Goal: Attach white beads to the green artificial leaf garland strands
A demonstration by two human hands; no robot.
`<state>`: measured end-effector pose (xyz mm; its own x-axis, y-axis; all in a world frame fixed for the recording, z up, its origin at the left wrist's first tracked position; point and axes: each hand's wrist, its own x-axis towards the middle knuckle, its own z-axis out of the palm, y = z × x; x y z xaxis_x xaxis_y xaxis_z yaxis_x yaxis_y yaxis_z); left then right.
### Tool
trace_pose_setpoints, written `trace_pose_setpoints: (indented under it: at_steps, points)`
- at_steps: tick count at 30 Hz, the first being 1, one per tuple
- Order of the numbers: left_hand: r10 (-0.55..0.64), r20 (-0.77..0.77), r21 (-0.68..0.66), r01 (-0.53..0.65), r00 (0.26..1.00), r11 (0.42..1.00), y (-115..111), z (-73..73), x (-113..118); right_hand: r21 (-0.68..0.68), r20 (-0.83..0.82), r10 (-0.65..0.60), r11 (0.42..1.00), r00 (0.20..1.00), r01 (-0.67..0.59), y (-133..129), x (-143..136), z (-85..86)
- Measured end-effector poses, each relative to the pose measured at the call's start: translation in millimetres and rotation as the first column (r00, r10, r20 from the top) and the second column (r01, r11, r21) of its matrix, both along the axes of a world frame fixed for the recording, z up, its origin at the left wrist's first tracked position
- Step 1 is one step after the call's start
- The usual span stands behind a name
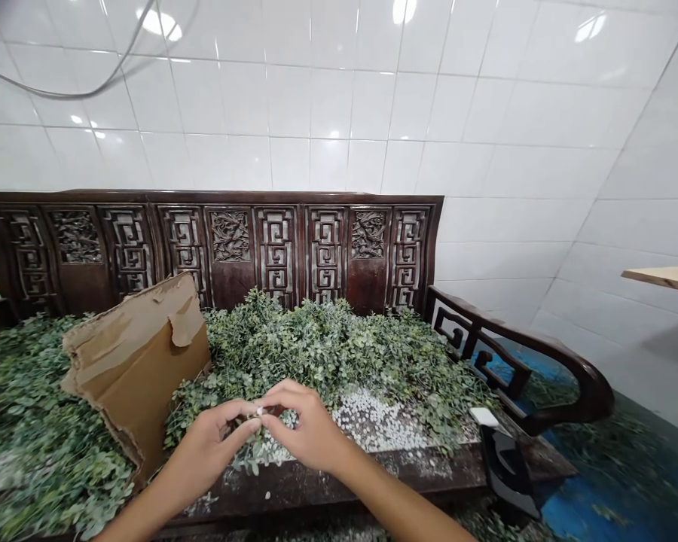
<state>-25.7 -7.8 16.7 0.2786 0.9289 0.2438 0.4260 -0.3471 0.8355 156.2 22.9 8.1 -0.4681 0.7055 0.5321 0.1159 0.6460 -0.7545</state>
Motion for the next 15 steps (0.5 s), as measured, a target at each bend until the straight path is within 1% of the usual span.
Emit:
trace_pose_setpoints:
  at_steps: [4,7,12,15]
  points:
    - [-0.008,-0.002,0.016,0.008,1.000,1.000,0,-2.6,2,0.089,-0.015,0.002,0.996,1.000,0.000,-1,3,2.9]
    - [-0.027,0.002,0.031,0.027,1.000,0.999,0,-5.4,3,0.164,0.006,-0.006,0.986,1.000,0.005,-2,6,3.9]
    - [-0.033,-0.039,0.083,0.036,0.999,0.996,2,-6.0,2,0.313,0.106,0.004,0.949,0.994,-0.038,-1,11,6.1]
    - [-0.040,-0.035,0.085,0.043,0.999,0.995,4,-8.4,1,0.371,0.161,0.018,0.926,0.987,-0.078,-1,13,8.4]
